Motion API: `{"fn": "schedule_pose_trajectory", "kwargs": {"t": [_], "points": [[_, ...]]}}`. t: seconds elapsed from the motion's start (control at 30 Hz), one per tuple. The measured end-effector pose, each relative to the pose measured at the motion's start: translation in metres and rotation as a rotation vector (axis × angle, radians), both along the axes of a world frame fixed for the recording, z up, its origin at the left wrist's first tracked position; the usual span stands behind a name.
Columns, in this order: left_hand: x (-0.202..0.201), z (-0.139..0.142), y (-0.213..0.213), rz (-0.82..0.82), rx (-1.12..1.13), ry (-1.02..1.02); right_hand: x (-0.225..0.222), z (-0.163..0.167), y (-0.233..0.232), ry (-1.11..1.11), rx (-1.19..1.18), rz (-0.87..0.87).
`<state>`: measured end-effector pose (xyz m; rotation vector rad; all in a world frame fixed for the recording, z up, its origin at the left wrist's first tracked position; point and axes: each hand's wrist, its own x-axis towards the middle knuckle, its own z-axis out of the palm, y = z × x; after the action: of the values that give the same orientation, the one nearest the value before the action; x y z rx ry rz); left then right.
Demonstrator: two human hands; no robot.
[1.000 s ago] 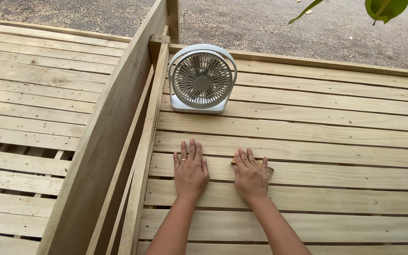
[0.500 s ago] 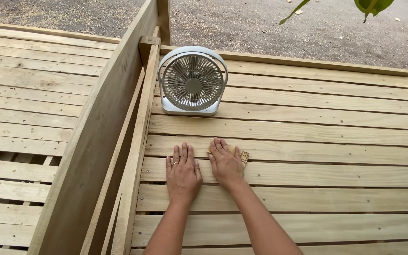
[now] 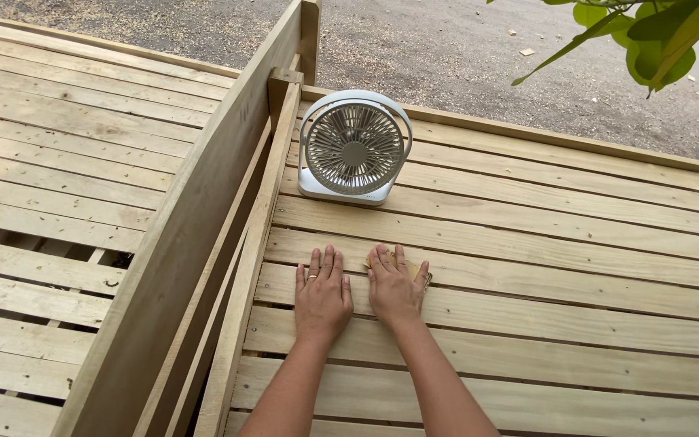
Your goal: The person sands a wooden slatted surface using sandpaper. They switch between a tan and a black sandpaper sheet, rubbing the surface along the grain and occasionally folding the sandpaper to use a fresh edge.
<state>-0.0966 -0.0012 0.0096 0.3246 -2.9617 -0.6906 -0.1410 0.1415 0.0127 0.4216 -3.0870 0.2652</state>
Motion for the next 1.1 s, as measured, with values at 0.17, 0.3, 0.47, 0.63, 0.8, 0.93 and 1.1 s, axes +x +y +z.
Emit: {"fn": "schedule_pose_trajectory", "kwargs": {"t": [0.17, 0.3, 0.47, 0.63, 0.8, 0.93, 1.1], "points": [[-0.003, -0.003, 0.003, 0.001, -0.038, 0.038, 0.011, -0.003, 0.009, -0.023, -0.011, -0.015], [-0.004, -0.003, 0.0, 0.003, -0.003, 0.05, -0.006, 0.007, -0.003, -0.031, 0.02, -0.024], [-0.002, -0.004, -0.001, -0.007, 0.031, 0.026, 0.02, 0.012, 0.018, -0.033, -0.001, -0.046], [-0.003, 0.002, 0.002, -0.014, -0.018, 0.02, 0.014, -0.004, 0.026, -0.02, -0.004, -0.072], [0.0, 0.008, -0.003, -0.016, 0.047, 0.008, 0.008, -0.006, 0.017, 0.048, -0.037, -0.026], [-0.002, 0.001, 0.003, -0.01, 0.033, 0.059, 0.01, 0.002, 0.015, -0.03, -0.029, -0.069], [0.004, -0.008, -0.009, -0.06, 0.057, 0.072, -0.008, -0.007, 0.002, -0.062, -0.051, -0.073]]}}
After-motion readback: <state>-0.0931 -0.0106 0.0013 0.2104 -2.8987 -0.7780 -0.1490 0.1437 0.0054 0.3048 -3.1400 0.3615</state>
